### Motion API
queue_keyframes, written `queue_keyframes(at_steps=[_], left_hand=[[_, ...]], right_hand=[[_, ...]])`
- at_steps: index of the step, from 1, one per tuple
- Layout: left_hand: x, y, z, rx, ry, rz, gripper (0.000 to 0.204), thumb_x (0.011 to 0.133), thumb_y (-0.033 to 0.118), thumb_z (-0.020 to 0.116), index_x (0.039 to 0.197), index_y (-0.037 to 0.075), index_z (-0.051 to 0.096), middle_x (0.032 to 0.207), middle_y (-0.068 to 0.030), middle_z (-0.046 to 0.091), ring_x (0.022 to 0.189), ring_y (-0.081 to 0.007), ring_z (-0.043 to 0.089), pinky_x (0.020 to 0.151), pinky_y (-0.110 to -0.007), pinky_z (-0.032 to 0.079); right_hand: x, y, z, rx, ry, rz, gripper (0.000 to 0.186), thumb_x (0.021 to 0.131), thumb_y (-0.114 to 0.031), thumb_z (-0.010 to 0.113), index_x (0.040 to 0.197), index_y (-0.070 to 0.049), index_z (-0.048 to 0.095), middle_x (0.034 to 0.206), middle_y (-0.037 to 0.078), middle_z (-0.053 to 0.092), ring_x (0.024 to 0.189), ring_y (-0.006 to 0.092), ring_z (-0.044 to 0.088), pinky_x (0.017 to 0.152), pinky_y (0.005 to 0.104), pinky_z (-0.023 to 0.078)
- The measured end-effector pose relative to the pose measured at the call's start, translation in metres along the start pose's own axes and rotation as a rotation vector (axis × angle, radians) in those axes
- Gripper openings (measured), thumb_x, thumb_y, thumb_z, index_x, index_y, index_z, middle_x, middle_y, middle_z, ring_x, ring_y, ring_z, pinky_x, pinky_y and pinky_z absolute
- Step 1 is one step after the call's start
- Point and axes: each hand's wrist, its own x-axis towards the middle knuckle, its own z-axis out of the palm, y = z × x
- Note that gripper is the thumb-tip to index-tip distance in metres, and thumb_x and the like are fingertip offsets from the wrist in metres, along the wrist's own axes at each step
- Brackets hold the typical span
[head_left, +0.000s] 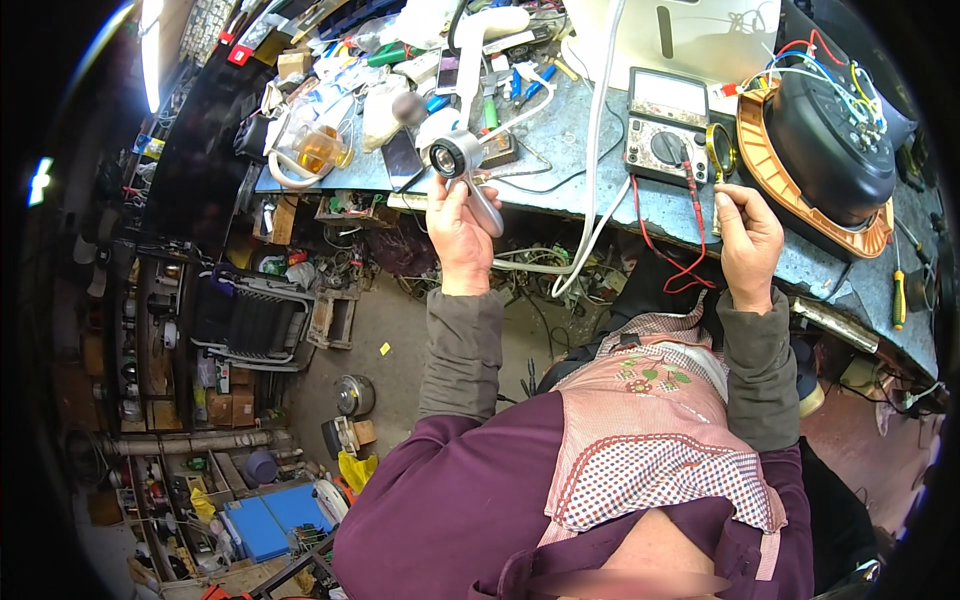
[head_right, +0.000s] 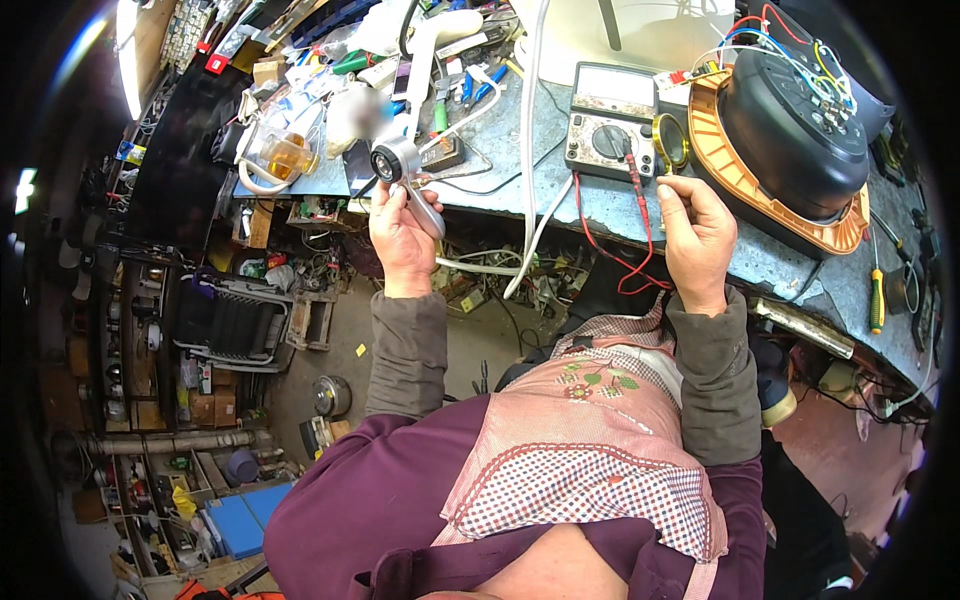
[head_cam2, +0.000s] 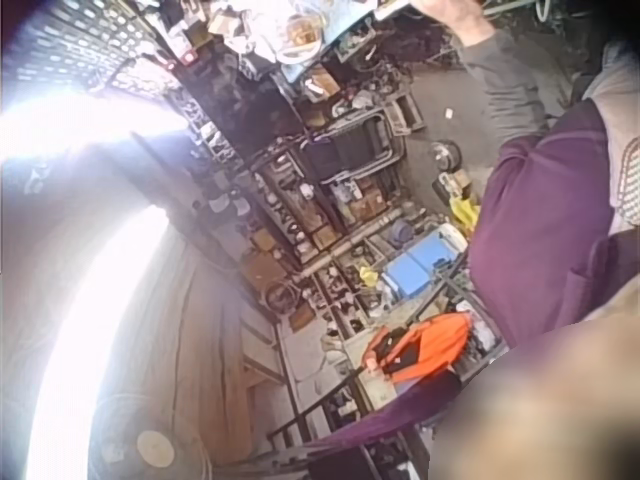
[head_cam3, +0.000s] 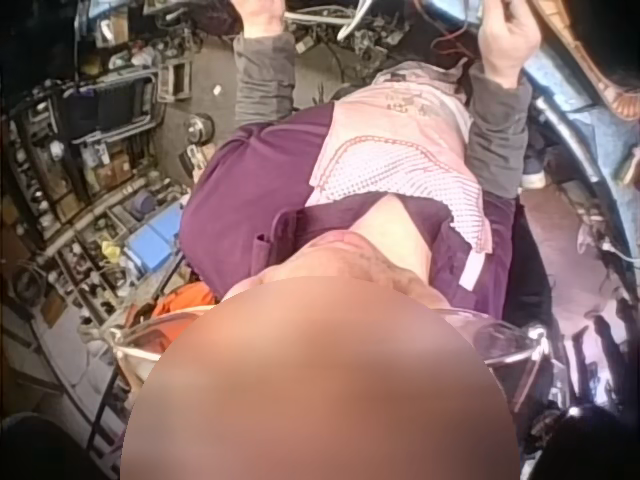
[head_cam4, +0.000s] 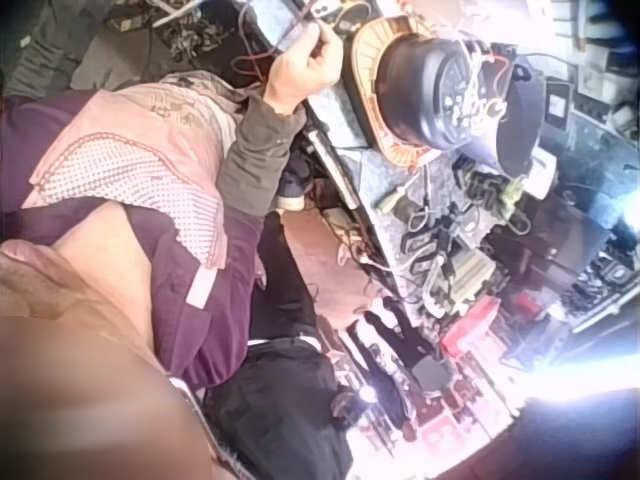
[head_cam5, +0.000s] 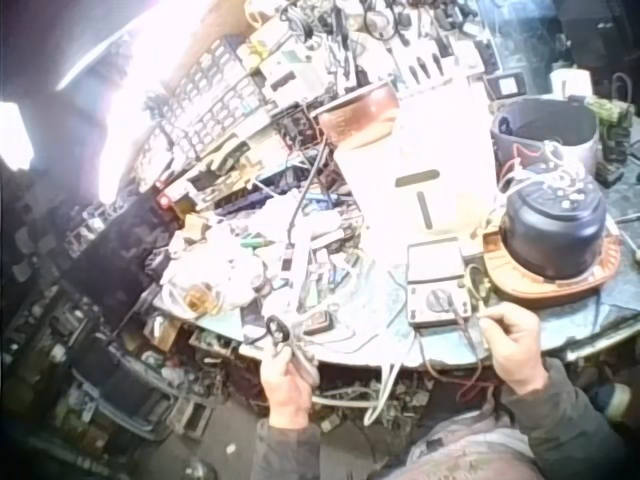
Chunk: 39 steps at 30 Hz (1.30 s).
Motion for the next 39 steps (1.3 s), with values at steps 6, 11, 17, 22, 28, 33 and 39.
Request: queue_keyframes(at_steps=[6, 11, 17, 22, 28, 33, 39], left_hand=[[-0.002, 0.000, 0.000, 0.015, -0.002, 0.002, 0.040, 0.106, 0.009, 0.052, 0.145, 0.002, 0.053, 0.113, -0.0175, 0.071, 0.085, -0.0227, 0.071, 0.073, -0.037, 0.061], [-0.007, 0.002, -0.001, 0.002, -0.053, 0.032, 0.047, 0.101, 0.002, 0.060, 0.148, 0.002, 0.052, 0.117, -0.0160, 0.070, 0.087, -0.0203, 0.070, 0.073, -0.034, 0.060], [-0.018, -0.002, 0.014, 0.258, -0.124, 0.233, 0.071, 0.090, -0.014, 0.070, 0.154, -0.001, 0.044, 0.132, -0.0115, 0.066, 0.103, -0.0157, 0.067, 0.087, -0.029, 0.057], [-0.026, 0.003, 0.045, 0.307, -0.235, 0.302, 0.072, 0.096, -0.012, 0.065, 0.160, 0.000, 0.035, 0.140, -0.0116, 0.064, 0.128, -0.0180, 0.062, 0.109, -0.031, 0.049], [-0.031, 0.004, 0.042, 0.358, -0.254, 0.294, 0.073, 0.096, -0.012, 0.064, 0.161, -0.002, 0.034, 0.144, -0.0128, 0.061, 0.133, -0.0198, 0.060, 0.113, -0.033, 0.049], [-0.032, -0.009, 0.046, 0.184, -0.205, 0.190, 0.074, 0.095, -0.014, 0.065, 0.161, -0.002, 0.035, 0.138, -0.0103, 0.064, 0.126, -0.0174, 0.063, 0.110, -0.032, 0.050], [-0.033, -0.009, 0.046, 0.207, -0.158, 0.175, 0.074, 0.093, -0.015, 0.066, 0.160, -0.002, 0.037, 0.138, -0.0101, 0.065, 0.126, -0.0172, 0.063, 0.110, -0.031, 0.050]], right_hand=[[0.000, -0.002, 0.002, 0.009, 0.024, 0.000, 0.010, 0.104, -0.003, 0.069, 0.111, 0.001, 0.075, 0.083, -0.007, 0.061, 0.070, 0.0008, 0.048, 0.061, 0.0196, 0.038], [0.000, -0.008, 0.006, -0.106, 0.090, -0.141, 0.009, 0.100, -0.001, 0.072, 0.108, 0.001, 0.076, 0.080, -0.001, 0.064, 0.069, 0.0062, 0.055, 0.061, 0.0231, 0.042], [0.013, -0.081, 0.093, -0.305, -0.140, -0.592, 0.018, 0.084, -0.010, 0.080, 0.101, -0.004, 0.078, 0.093, 0.014, 0.071, 0.087, 0.0341, 0.068, 0.079, 0.0432, 0.054], [0.030, -0.056, 0.163, -0.481, -0.394, -0.476, 0.023, 0.094, -0.035, 0.073, 0.094, -0.012, 0.079, 0.099, 0.008, 0.073, 0.099, 0.0331, 0.066, 0.093, 0.0536, 0.043], [0.031, -0.048, 0.178, -0.393, -0.610, -0.166, 0.018, 0.096, -0.029, 0.071, 0.096, -0.012, 0.078, 0.097, 0.008, 0.071, 0.105, 0.0328, 0.065, 0.097, 0.0593, 0.035], [0.019, -0.037, 0.182, -0.522, -0.396, -0.452, 0.016, 0.094, -0.024, 0.069, 0.093, -0.008, 0.070, 0.093, 0.010, 0.068, 0.102, 0.0352, 0.063, 0.098, 0.0619, 0.033], [0.011, -0.043, 0.185, -0.563, -0.324, -0.445, 0.015, 0.097, -0.023, 0.069, 0.095, -0.009, 0.071, 0.094, 0.009, 0.069, 0.103, 0.0344, 0.063, 0.105, 0.0619, 0.035]])
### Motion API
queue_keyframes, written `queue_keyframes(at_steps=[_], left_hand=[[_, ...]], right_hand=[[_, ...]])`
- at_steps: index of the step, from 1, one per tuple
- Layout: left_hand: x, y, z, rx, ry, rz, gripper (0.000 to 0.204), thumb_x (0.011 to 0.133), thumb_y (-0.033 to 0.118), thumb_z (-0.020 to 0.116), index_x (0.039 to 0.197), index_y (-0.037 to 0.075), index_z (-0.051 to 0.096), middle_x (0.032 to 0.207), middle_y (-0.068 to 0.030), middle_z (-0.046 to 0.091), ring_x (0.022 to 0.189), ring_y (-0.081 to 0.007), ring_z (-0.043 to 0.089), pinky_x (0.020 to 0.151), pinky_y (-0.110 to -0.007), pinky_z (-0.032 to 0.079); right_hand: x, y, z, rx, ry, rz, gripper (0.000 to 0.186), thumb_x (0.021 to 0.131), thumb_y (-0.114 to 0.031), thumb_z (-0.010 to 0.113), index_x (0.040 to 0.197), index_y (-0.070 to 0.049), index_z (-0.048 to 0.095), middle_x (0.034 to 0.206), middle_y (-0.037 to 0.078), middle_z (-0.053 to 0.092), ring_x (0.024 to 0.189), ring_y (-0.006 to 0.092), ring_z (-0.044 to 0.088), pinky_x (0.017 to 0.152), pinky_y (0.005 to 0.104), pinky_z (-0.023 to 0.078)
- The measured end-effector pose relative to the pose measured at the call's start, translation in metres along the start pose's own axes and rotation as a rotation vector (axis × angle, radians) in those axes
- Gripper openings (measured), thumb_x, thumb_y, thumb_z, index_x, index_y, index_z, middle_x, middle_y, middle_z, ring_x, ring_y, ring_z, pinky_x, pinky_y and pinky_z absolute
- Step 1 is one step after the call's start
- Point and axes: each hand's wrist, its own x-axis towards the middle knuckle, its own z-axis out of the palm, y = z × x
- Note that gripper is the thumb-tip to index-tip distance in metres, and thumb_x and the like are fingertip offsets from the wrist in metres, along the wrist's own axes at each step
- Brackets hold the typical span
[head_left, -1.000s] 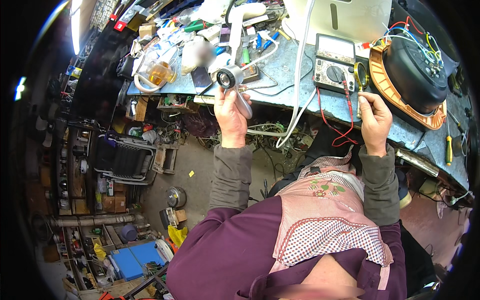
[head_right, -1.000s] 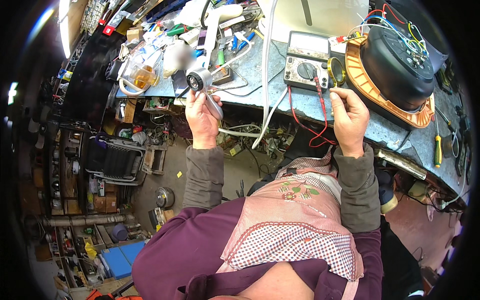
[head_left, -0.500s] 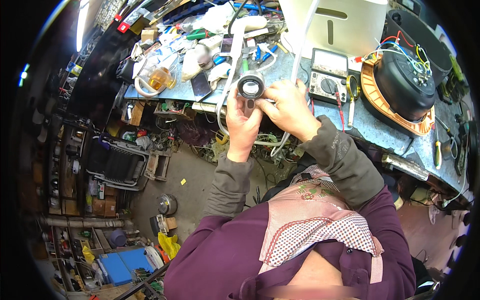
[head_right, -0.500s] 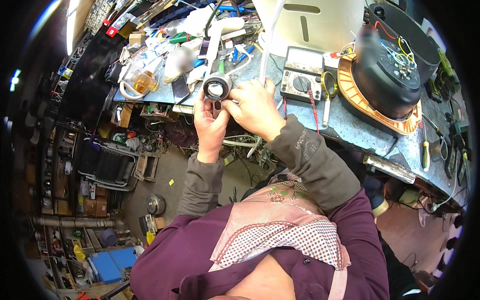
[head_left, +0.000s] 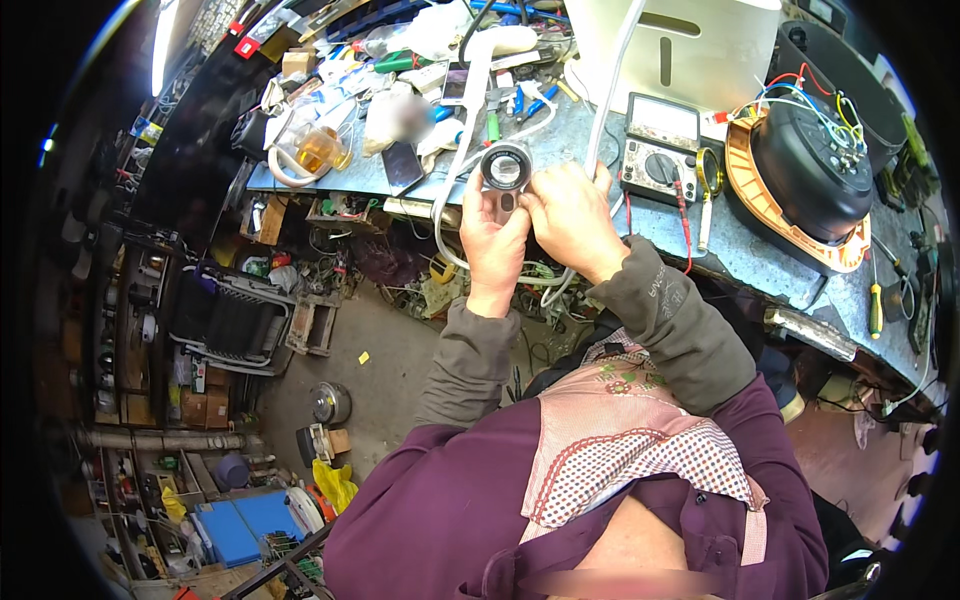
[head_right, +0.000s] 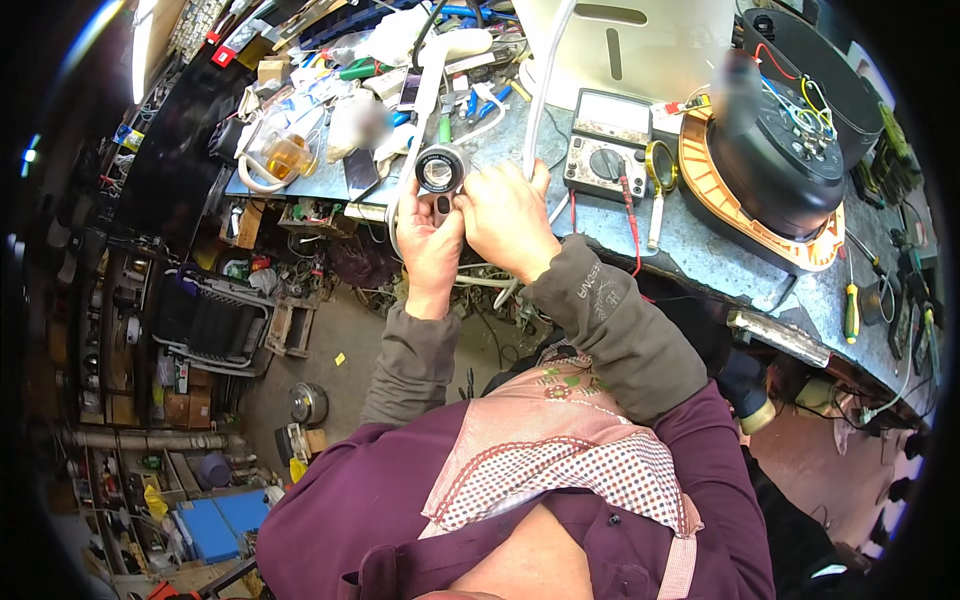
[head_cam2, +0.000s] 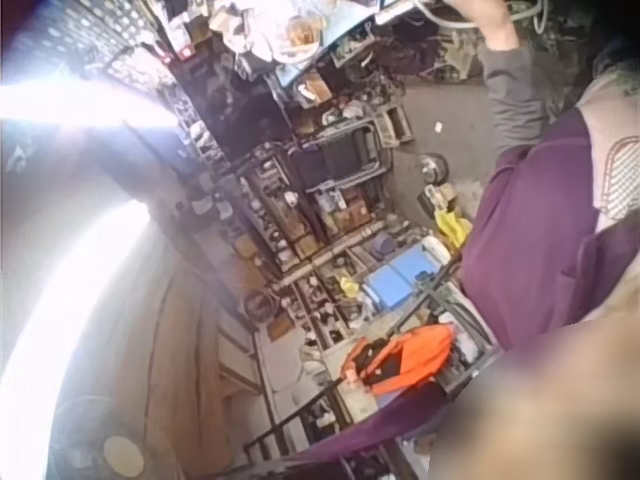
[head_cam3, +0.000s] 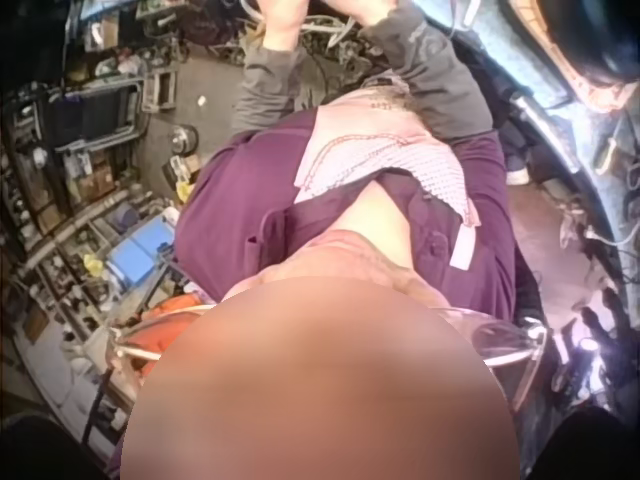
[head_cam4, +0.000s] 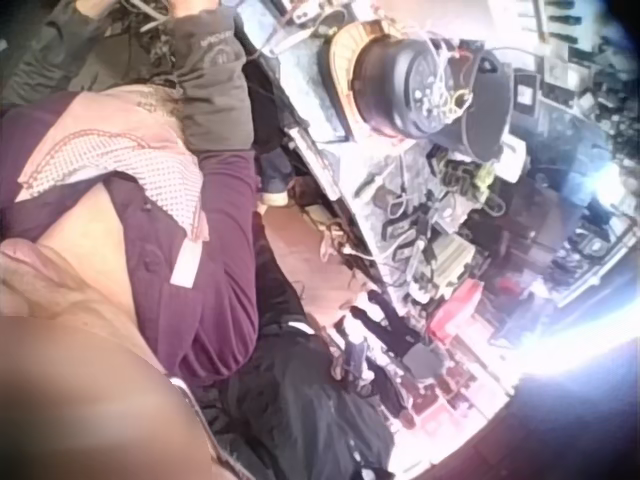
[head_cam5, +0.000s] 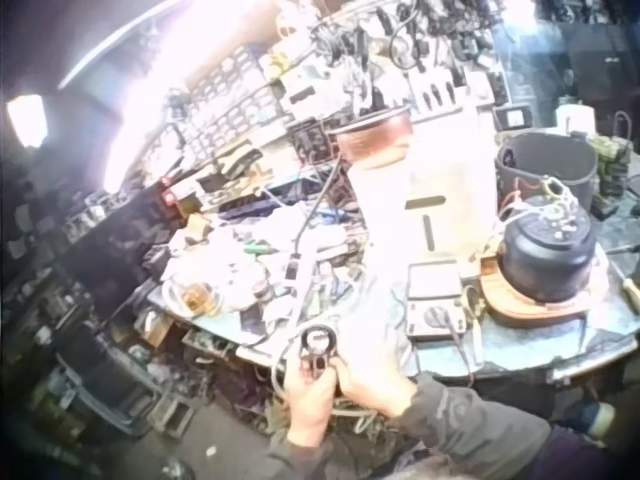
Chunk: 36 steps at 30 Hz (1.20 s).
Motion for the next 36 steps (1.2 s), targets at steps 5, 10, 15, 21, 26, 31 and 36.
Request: queue_keyframes(at_steps=[5, 10, 15, 21, 26, 31, 36], left_hand=[[0.002, 0.005, 0.003, 0.062, 0.021, 0.060, 0.073, 0.091, -0.016, 0.065, 0.158, -0.002, 0.040, 0.136, -0.0098, 0.065, 0.122, -0.0158, 0.065, 0.104, -0.030, 0.052], [0.034, 0.033, -0.075, 0.209, 0.362, 0.125, 0.054, 0.092, -0.014, 0.061, 0.142, 0.003, 0.053, 0.109, -0.0075, 0.066, 0.079, -0.0088, 0.063, 0.065, -0.023, 0.054], [0.027, 0.064, -0.074, -0.207, 0.123, 0.027, 0.038, 0.094, -0.007, 0.065, 0.131, 0.001, 0.059, 0.105, -0.0126, 0.070, 0.077, -0.0171, 0.067, 0.069, -0.034, 0.060], [0.005, 0.060, -0.059, -0.897, -0.137, -0.209, 0.068, 0.088, 0.008, 0.066, 0.154, -0.002, 0.048, 0.102, -0.0118, 0.062, 0.078, -0.0192, 0.057, 0.068, -0.035, 0.049], [0.007, 0.055, -0.053, -1.058, -0.241, -0.231, 0.077, 0.086, 0.010, 0.066, 0.158, -0.004, 0.042, 0.098, -0.0114, 0.059, 0.076, -0.0184, 0.055, 0.066, -0.034, 0.048], [0.003, 0.057, -0.051, -1.020, -0.225, -0.253, 0.077, 0.087, 0.008, 0.066, 0.159, -0.004, 0.041, 0.097, -0.0097, 0.056, 0.074, -0.0165, 0.051, 0.065, -0.032, 0.048], [0.000, 0.053, -0.051, -0.521, -0.095, -0.286, 0.040, 0.089, 0.004, 0.065, 0.129, 0.000, 0.062, 0.101, -0.0138, 0.067, 0.077, -0.0179, 0.062, 0.067, -0.032, 0.053]], right_hand=[[0.003, -0.008, -0.003, -0.004, -0.029, 0.093, 0.014, 0.097, -0.022, 0.068, 0.092, -0.010, 0.072, 0.095, 0.009, 0.071, 0.103, 0.0337, 0.065, 0.106, 0.0607, 0.036], [-0.006, 0.022, -0.028, -0.053, -0.132, 0.152, 0.009, 0.093, -0.013, 0.067, 0.089, -0.010, 0.075, 0.090, 0.008, 0.072, 0.101, 0.0313, 0.068, 0.108, 0.0648, 0.035], [0.007, -0.009, -0.048, -0.159, 0.162, -0.067, 0.018, 0.090, -0.009, 0.072, 0.107, -0.013, 0.076, 0.106, 0.003, 0.070, 0.115, 0.0259, 0.063, 0.116, 0.0721, 0.025], [-0.001, -0.023, -0.062, -0.030, 0.162, -0.065, 0.022, 0.090, -0.014, 0.077, 0.112, -0.011, 0.076, 0.113, 0.004, 0.071, 0.116, 0.0265, 0.064, 0.117, 0.0631, 0.029], [-0.013, -0.011, -0.061, -0.005, 0.149, -0.047, 0.021, 0.090, -0.012, 0.076, 0.111, -0.010, 0.076, 0.113, 0.005, 0.070, 0.115, 0.0279, 0.064, 0.115, 0.0581, 0.034], [-0.016, -0.004, -0.064, 0.009, 0.144, -0.002, 0.028, 0.088, -0.010, 0.077, 0.115, -0.007, 0.075, 0.115, 0.010, 0.069, 0.113, 0.0318, 0.064, 0.106, 0.0495, 0.046], [-0.014, 0.013, -0.065, -0.066, 0.082, 0.013, 0.038, 0.085, -0.006, 0.074, 0.123, -0.004, 0.071, 0.112, 0.015, 0.064, 0.105, 0.0367, 0.064, 0.092, 0.0480, 0.053]])
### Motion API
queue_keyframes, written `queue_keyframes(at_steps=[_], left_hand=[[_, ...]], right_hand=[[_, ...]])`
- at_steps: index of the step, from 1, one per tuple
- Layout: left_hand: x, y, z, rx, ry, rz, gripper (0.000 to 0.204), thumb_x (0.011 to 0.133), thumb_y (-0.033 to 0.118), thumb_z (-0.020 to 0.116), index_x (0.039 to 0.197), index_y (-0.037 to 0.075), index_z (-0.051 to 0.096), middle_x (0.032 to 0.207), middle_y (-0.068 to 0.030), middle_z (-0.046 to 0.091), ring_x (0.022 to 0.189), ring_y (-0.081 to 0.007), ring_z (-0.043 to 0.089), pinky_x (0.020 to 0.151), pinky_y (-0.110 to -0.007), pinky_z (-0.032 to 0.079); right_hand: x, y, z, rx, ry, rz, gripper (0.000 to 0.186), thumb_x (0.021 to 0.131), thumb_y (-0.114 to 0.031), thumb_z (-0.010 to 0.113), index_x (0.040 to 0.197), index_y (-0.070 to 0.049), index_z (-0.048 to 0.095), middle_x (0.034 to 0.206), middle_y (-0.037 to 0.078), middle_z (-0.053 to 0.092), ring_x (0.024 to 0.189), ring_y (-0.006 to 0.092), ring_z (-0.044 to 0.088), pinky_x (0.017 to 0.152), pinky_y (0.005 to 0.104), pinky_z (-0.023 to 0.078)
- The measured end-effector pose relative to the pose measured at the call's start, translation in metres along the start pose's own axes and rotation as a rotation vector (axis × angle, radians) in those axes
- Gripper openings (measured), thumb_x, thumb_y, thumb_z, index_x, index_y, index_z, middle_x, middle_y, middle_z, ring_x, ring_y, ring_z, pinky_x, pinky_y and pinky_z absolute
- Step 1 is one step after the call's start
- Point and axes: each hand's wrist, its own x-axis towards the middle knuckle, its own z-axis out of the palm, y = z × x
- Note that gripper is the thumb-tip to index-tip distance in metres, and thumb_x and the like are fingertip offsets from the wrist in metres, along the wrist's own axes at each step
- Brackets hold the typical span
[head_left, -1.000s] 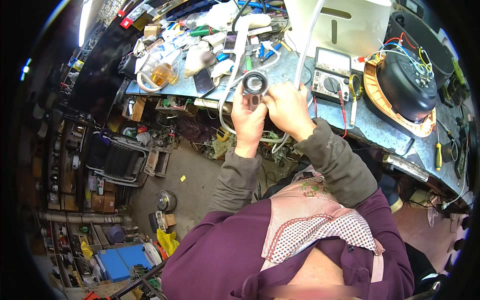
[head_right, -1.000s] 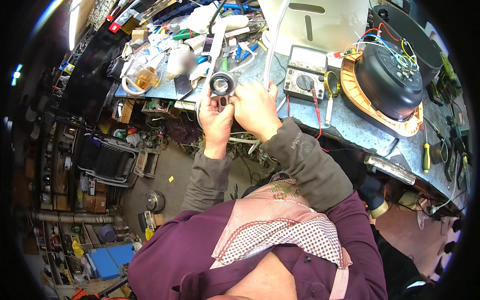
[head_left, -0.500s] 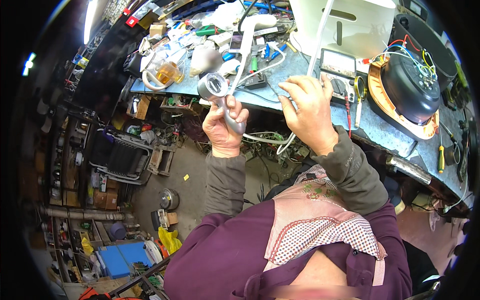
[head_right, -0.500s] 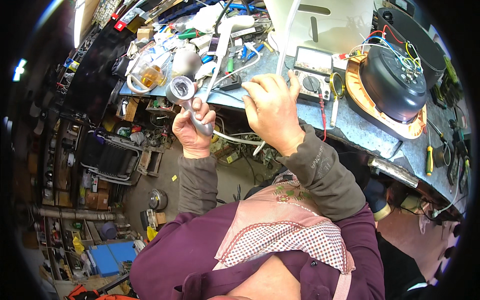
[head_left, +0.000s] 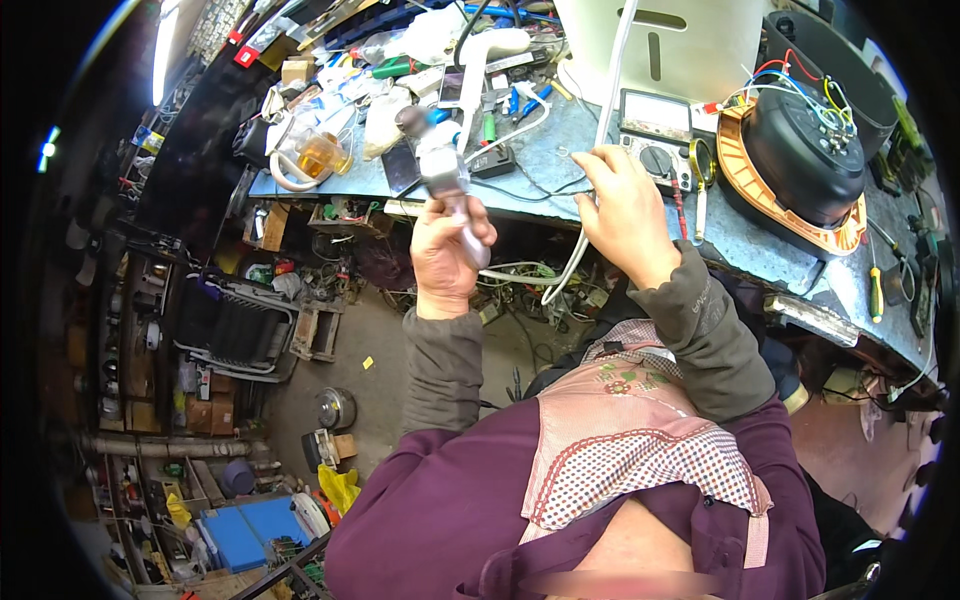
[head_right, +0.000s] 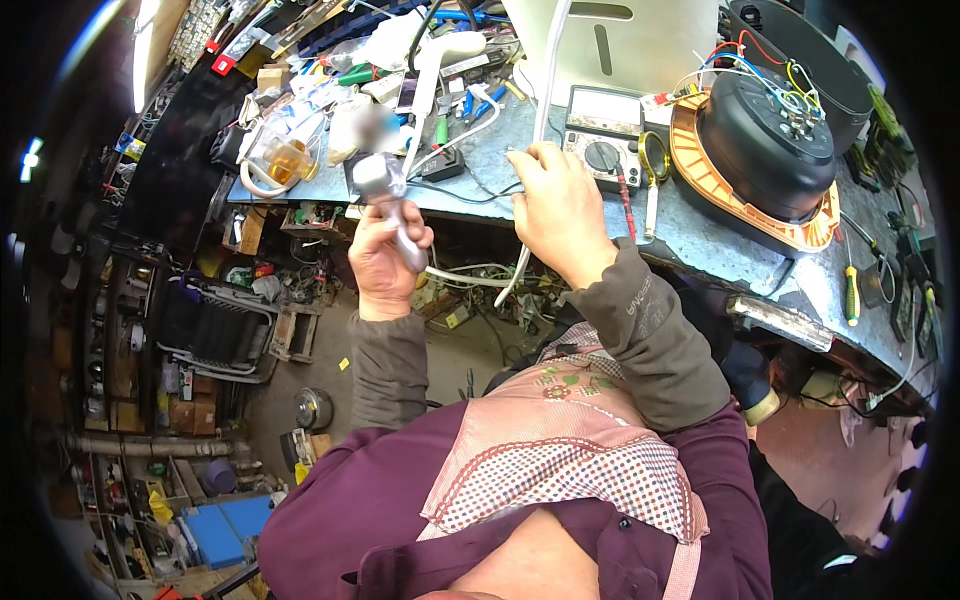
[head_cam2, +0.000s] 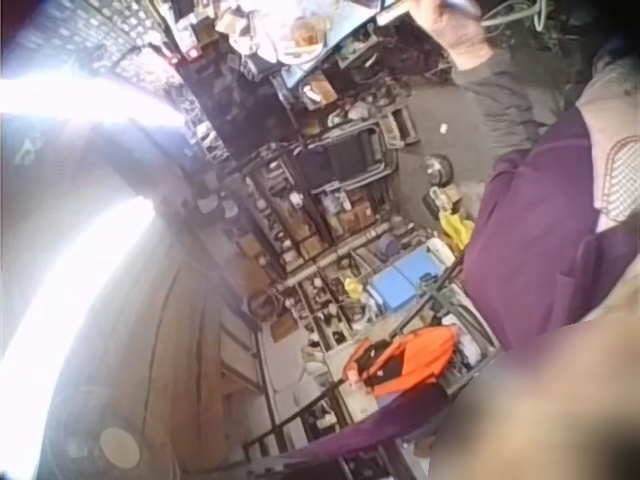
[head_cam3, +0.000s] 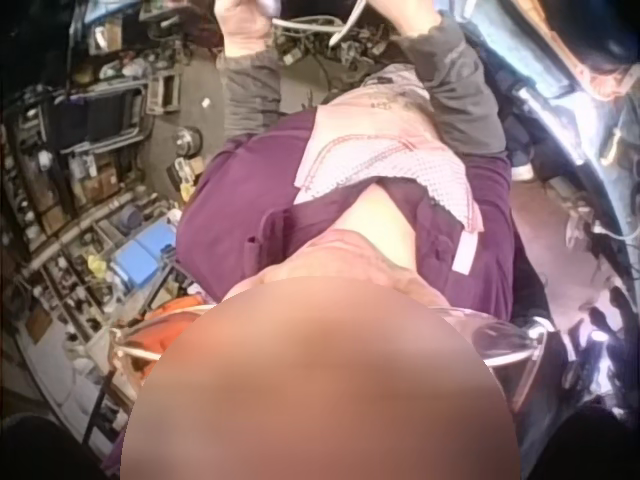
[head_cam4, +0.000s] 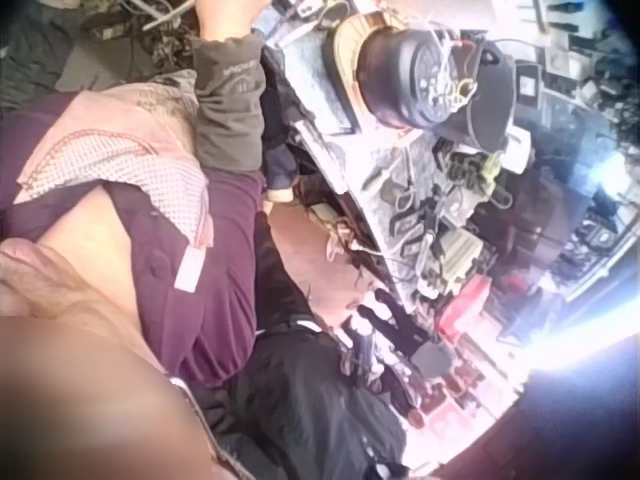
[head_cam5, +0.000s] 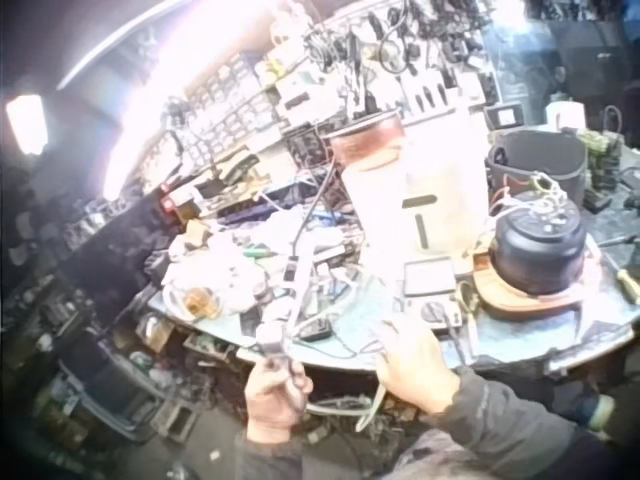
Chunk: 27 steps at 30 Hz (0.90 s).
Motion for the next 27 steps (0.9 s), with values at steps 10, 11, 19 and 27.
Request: queue_keyframes(at_steps=[10, 11, 19, 27], left_hand=[[0.003, -0.009, 0.009, 0.415, 0.141, 0.026, 0.045, 0.090, -0.004, 0.065, 0.135, -0.001, 0.059, 0.101, -0.0112, 0.072, 0.076, -0.0177, 0.069, 0.068, -0.032, 0.058], [0.004, -0.007, 0.008, 0.393, 0.136, 0.026, 0.048, 0.089, -0.005, 0.066, 0.137, -0.001, 0.058, 0.102, -0.0110, 0.072, 0.077, -0.0174, 0.068, 0.068, -0.031, 0.058], [0.006, -0.017, 0.009, 0.295, 0.096, -0.003, 0.057, 0.088, -0.003, 0.069, 0.143, 0.001, 0.055, 0.105, -0.0111, 0.071, 0.080, -0.0186, 0.070, 0.073, -0.032, 0.060], [0.006, -0.018, 0.019, 0.376, 0.061, 0.053, 0.070, 0.089, -0.010, 0.063, 0.156, 0.000, 0.045, 0.136, -0.0130, 0.066, 0.104, -0.0176, 0.069, 0.085, -0.030, 0.058]], right_hand=[[0.007, 0.016, -0.010, -0.411, -0.224, -0.115, 0.023, 0.087, -0.011, 0.071, 0.110, -0.010, 0.073, 0.085, 0.011, 0.063, 0.082, 0.0281, 0.068, 0.070, 0.0423, 0.053], [0.009, 0.018, -0.011, -0.380, -0.228, -0.132, 0.025, 0.089, -0.010, 0.072, 0.113, -0.009, 0.074, 0.081, 0.011, 0.063, 0.077, 0.0254, 0.068, 0.067, 0.0388, 0.053], [0.026, 0.001, -0.007, 1.278, -0.689, 0.631, 0.027, 0.094, -0.013, 0.076, 0.115, 0.002, 0.076, 0.100, 0.005, 0.077, 0.085, 0.0137, 0.070, 0.079, 0.0281, 0.057], [0.021, -0.004, 0.026, 1.474, -0.635, 0.529, 0.028, 0.098, -0.009, 0.075, 0.124, 0.002, 0.075, 0.111, 0.006, 0.077, 0.094, 0.0102, 0.070, 0.087, 0.0260, 0.057]])
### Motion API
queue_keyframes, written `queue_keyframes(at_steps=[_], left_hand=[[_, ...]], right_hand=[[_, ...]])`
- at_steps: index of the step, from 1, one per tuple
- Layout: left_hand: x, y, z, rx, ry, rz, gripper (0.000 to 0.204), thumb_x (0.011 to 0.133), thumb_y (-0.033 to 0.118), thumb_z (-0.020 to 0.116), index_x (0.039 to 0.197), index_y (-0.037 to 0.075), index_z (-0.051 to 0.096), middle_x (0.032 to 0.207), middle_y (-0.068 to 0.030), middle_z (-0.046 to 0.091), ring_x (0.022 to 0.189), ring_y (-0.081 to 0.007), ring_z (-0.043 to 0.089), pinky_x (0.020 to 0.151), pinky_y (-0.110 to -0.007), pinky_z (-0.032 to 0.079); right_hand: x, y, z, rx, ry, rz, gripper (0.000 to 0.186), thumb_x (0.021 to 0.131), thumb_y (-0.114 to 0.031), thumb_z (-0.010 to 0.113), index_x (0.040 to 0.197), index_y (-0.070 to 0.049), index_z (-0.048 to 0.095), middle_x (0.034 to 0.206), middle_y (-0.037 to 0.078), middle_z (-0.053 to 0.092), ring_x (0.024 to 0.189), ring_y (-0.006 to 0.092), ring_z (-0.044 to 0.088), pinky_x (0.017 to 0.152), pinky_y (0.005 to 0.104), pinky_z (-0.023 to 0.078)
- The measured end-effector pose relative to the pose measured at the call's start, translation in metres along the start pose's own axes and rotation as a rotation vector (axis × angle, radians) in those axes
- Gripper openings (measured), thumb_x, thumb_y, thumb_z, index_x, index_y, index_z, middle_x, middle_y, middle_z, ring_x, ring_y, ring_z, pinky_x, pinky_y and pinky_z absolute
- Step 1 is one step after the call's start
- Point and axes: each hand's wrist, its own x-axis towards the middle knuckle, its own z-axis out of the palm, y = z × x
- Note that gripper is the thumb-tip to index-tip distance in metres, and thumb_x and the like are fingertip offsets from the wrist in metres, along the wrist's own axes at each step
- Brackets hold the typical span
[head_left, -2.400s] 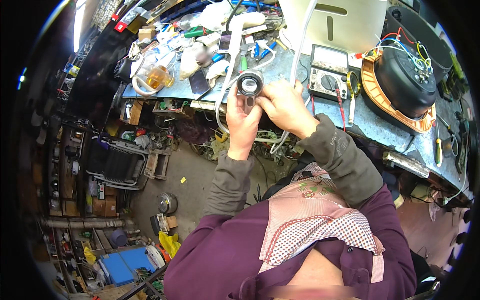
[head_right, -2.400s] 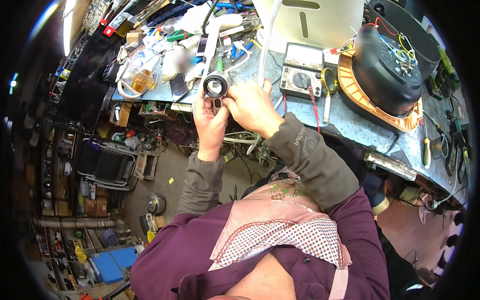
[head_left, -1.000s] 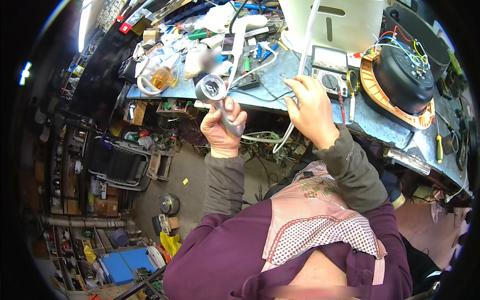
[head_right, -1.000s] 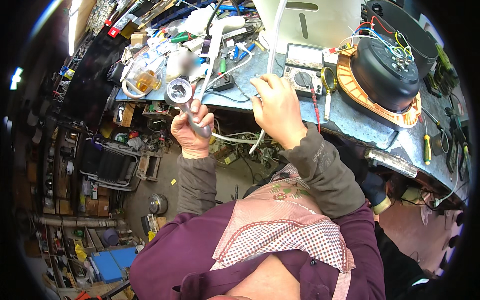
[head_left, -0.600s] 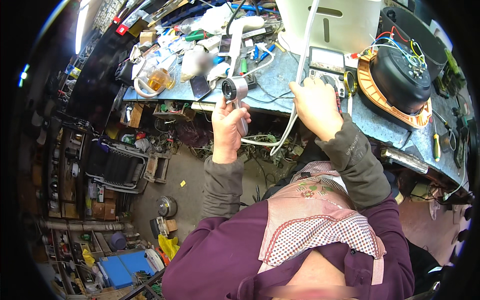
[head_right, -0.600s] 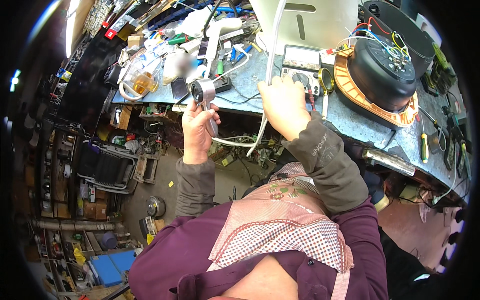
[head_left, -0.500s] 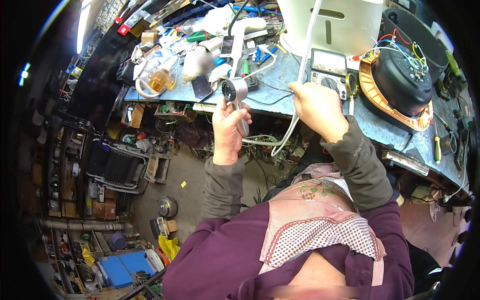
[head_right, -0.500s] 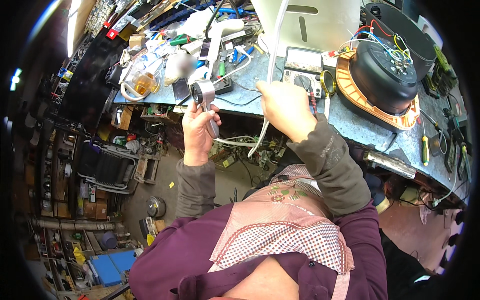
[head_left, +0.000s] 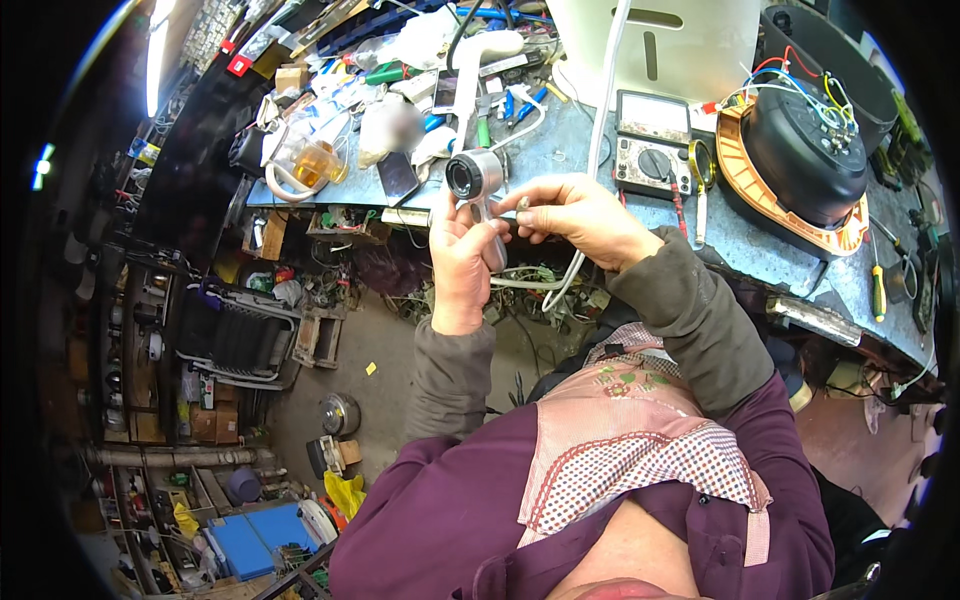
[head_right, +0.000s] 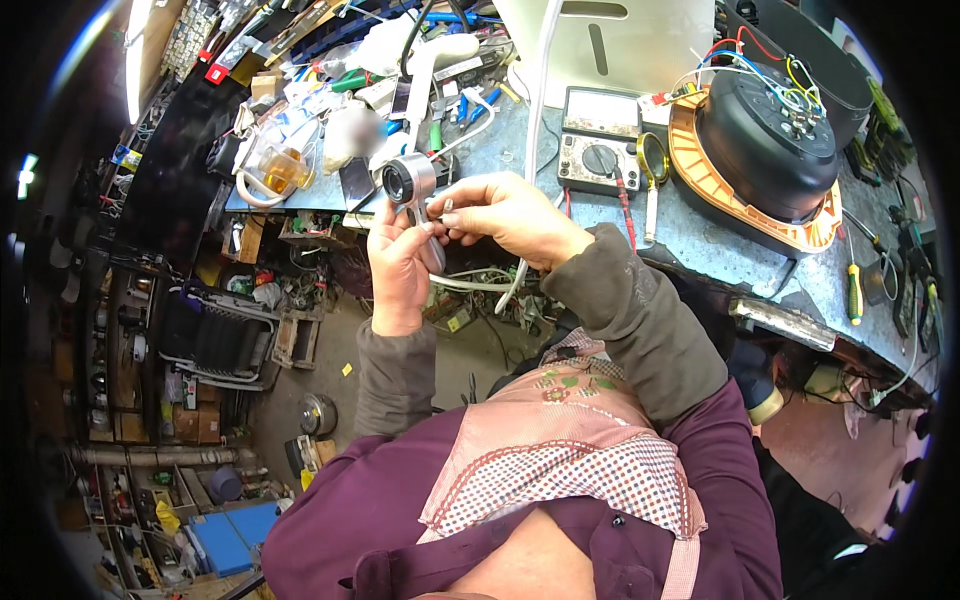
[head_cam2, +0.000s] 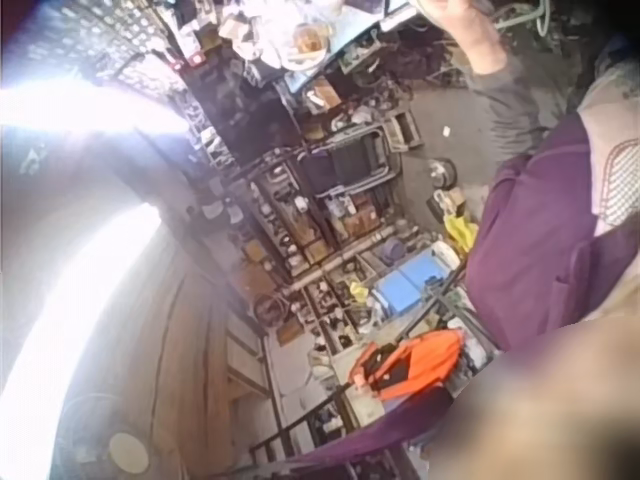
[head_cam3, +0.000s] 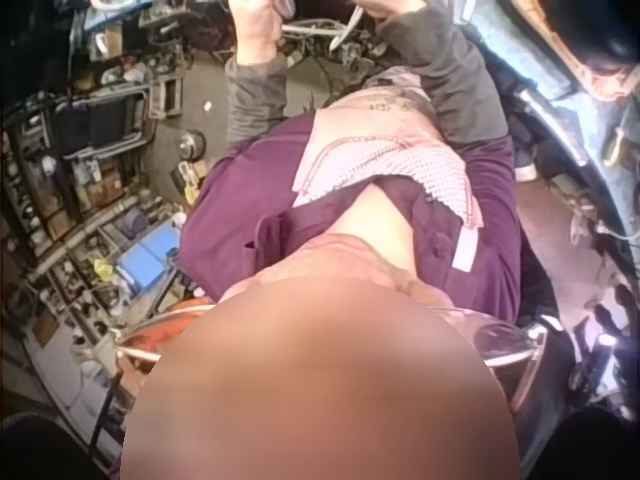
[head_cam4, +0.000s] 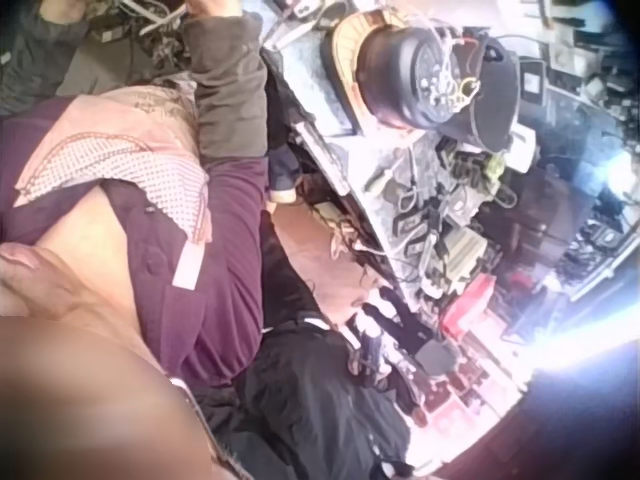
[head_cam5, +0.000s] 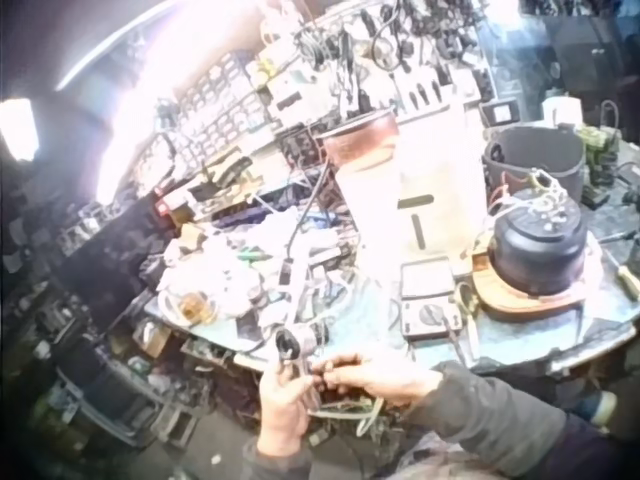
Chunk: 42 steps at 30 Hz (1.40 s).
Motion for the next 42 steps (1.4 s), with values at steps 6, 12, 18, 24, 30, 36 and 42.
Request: queue_keyframes(at_steps=[6, 12, 18, 24, 30, 36, 42], left_hand=[[-0.003, 0.006, 0.011, 0.071, 0.048, 0.096, 0.070, 0.091, -0.011, 0.064, 0.157, -0.001, 0.043, 0.134, -0.0136, 0.067, 0.101, -0.0162, 0.069, 0.084, -0.030, 0.058], [-0.005, 0.008, 0.010, 0.109, 0.031, 0.070, 0.079, 0.089, -0.013, 0.064, 0.162, 0.000, 0.037, 0.140, -0.0132, 0.062, 0.112, -0.0151, 0.065, 0.088, -0.027, 0.055], [-0.002, 0.000, 0.010, 0.134, 0.002, 0.107, 0.082, 0.089, -0.014, 0.062, 0.164, 0.000, 0.034, 0.145, -0.0131, 0.060, 0.122, -0.0156, 0.062, 0.093, -0.027, 0.053], [-0.001, -0.005, 0.011, 0.167, -0.019, 0.131, 0.081, 0.089, -0.015, 0.060, 0.164, 0.000, 0.035, 0.149, -0.0121, 0.058, 0.128, -0.0167, 0.060, 0.098, -0.027, 0.051], [-0.004, -0.004, 0.016, 0.145, 0.002, 0.106, 0.079, 0.089, -0.016, 0.059, 0.163, -0.001, 0.036, 0.147, -0.0114, 0.059, 0.127, -0.0160, 0.060, 0.098, -0.027, 0.051], [-0.001, -0.009, 0.014, 0.141, -0.010, 0.107, 0.078, 0.090, -0.015, 0.059, 0.163, -0.001, 0.037, 0.146, -0.0118, 0.060, 0.125, -0.0157, 0.061, 0.098, -0.028, 0.051], [0.002, -0.009, 0.015, 0.165, -0.026, 0.136, 0.076, 0.091, -0.014, 0.058, 0.163, -0.002, 0.036, 0.147, -0.0130, 0.061, 0.129, -0.0182, 0.061, 0.104, -0.029, 0.049]], right_hand=[[0.014, 0.007, 0.004, -0.288, 0.093, -0.046, 0.021, 0.100, -0.015, 0.074, 0.115, -0.002, 0.079, 0.098, 0.004, 0.079, 0.084, 0.0115, 0.071, 0.078, 0.0278, 0.055], [0.015, 0.015, 0.006, -0.568, 0.248, -0.211, 0.022, 0.095, -0.017, 0.074, 0.104, 0.001, 0.080, 0.092, 0.012, 0.078, 0.086, 0.0191, 0.074, 0.079, 0.0343, 0.057], [0.013, 0.016, 0.008, -0.699, 0.331, -0.229, 0.026, 0.096, -0.023, 0.071, 0.102, 0.001, 0.078, 0.092, 0.017, 0.076, 0.083, 0.0269, 0.074, 0.076, 0.0395, 0.055], [0.014, 0.017, 0.006, -0.771, 0.362, -0.213, 0.029, 0.097, -0.026, 0.070, 0.102, 0.001, 0.077, 0.090, 0.020, 0.075, 0.082, 0.0312, 0.073, 0.075, 0.0422, 0.054], [0.012, 0.021, 0.007, -0.731, 0.379, -0.216, 0.029, 0.097, -0.026, 0.071, 0.102, 0.002, 0.077, 0.088, 0.019, 0.075, 0.080, 0.0303, 0.072, 0.074, 0.0423, 0.054], [0.009, 0.019, 0.006, -0.716, 0.387, -0.170, 0.027, 0.098, -0.023, 0.070, 0.103, 0.003, 0.076, 0.088, 0.016, 0.075, 0.078, 0.0229, 0.070, 0.074, 0.0386, 0.054], [0.011, 0.020, 0.006, -0.720, 0.397, -0.189, 0.029, 0.096, -0.026, 0.070, 0.102, 0.001, 0.077, 0.088, 0.019, 0.075, 0.079, 0.0302, 0.073, 0.074, 0.0424, 0.055]])
